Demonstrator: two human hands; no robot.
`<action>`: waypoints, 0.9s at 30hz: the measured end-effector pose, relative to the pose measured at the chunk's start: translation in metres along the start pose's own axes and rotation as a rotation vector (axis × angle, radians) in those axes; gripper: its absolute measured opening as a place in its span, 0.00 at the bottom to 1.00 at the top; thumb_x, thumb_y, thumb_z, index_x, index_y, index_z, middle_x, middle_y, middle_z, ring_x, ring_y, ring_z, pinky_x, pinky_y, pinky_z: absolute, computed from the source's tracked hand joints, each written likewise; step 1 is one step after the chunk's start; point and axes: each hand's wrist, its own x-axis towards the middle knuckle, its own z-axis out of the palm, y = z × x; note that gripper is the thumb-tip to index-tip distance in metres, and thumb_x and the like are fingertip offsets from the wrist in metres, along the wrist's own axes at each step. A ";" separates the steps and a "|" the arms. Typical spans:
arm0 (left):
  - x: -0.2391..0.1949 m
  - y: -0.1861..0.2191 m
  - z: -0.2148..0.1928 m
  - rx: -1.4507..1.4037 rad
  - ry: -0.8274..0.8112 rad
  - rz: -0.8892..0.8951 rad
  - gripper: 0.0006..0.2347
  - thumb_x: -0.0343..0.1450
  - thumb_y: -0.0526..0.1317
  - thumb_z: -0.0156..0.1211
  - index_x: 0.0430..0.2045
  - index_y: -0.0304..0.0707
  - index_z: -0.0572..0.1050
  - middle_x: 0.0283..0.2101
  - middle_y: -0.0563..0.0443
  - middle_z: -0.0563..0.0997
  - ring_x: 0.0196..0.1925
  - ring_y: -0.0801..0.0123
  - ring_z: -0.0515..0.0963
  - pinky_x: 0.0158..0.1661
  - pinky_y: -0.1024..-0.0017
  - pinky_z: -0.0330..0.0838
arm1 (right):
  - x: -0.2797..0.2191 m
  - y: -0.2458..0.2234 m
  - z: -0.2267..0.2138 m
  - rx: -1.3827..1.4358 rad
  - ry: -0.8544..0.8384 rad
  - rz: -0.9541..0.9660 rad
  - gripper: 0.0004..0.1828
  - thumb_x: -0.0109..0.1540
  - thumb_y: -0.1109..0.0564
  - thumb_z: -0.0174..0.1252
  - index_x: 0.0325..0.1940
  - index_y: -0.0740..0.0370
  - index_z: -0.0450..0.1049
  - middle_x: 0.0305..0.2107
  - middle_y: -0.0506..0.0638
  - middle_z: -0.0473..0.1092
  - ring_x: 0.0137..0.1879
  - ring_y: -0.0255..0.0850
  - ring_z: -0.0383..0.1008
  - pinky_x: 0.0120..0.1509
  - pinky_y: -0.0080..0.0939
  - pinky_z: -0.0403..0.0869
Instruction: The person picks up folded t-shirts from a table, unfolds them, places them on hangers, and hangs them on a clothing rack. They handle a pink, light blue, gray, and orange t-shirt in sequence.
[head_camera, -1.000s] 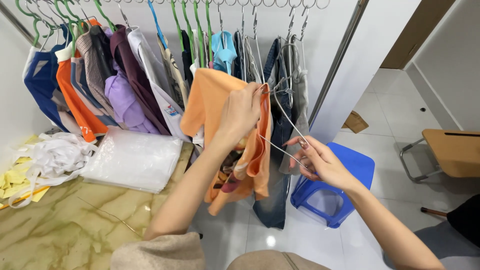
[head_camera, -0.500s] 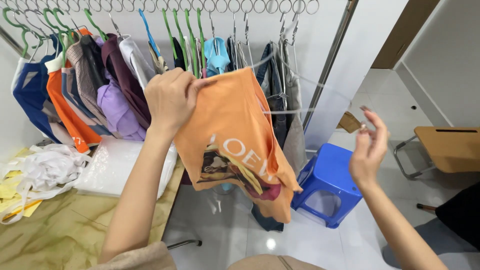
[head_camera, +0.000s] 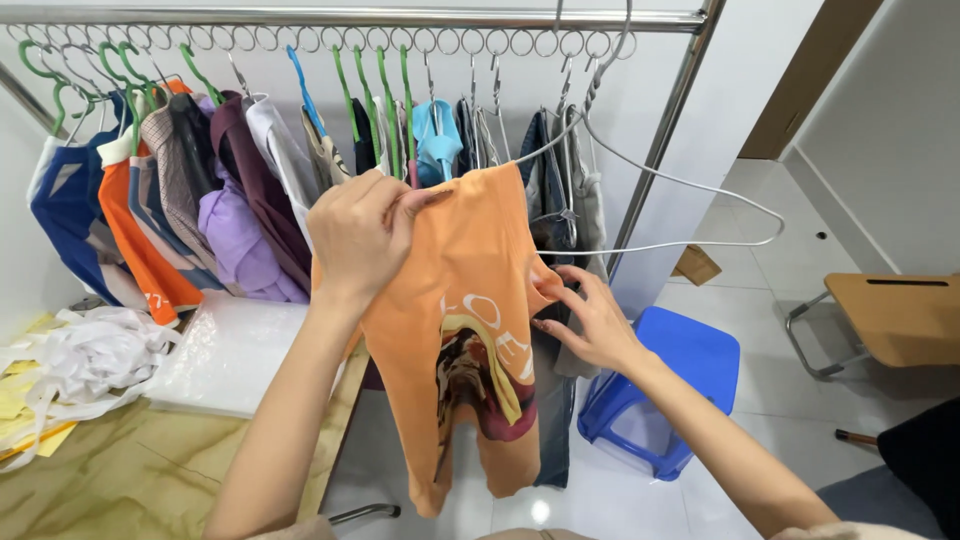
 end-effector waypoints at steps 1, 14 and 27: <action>-0.002 -0.005 -0.004 0.006 0.001 -0.001 0.17 0.82 0.55 0.61 0.24 0.55 0.75 0.23 0.61 0.69 0.28 0.65 0.79 0.33 0.71 0.71 | 0.003 0.001 0.002 0.003 -0.001 -0.005 0.25 0.65 0.41 0.66 0.63 0.51 0.76 0.62 0.59 0.67 0.66 0.60 0.72 0.62 0.60 0.73; -0.088 -0.063 -0.073 0.061 -0.196 -0.165 0.16 0.82 0.52 0.64 0.23 0.51 0.77 0.20 0.56 0.68 0.26 0.59 0.77 0.34 0.68 0.71 | 0.023 0.022 -0.126 0.162 -0.106 0.045 0.06 0.65 0.55 0.67 0.36 0.57 0.84 0.44 0.55 0.84 0.67 0.58 0.78 0.72 0.58 0.73; -0.115 -0.023 -0.031 0.032 -0.076 0.067 0.12 0.80 0.50 0.62 0.28 0.49 0.79 0.24 0.57 0.70 0.27 0.65 0.77 0.32 0.71 0.72 | 0.002 0.021 -0.072 0.138 -0.075 0.229 0.17 0.68 0.52 0.64 0.55 0.53 0.63 0.21 0.50 0.77 0.23 0.47 0.74 0.32 0.39 0.74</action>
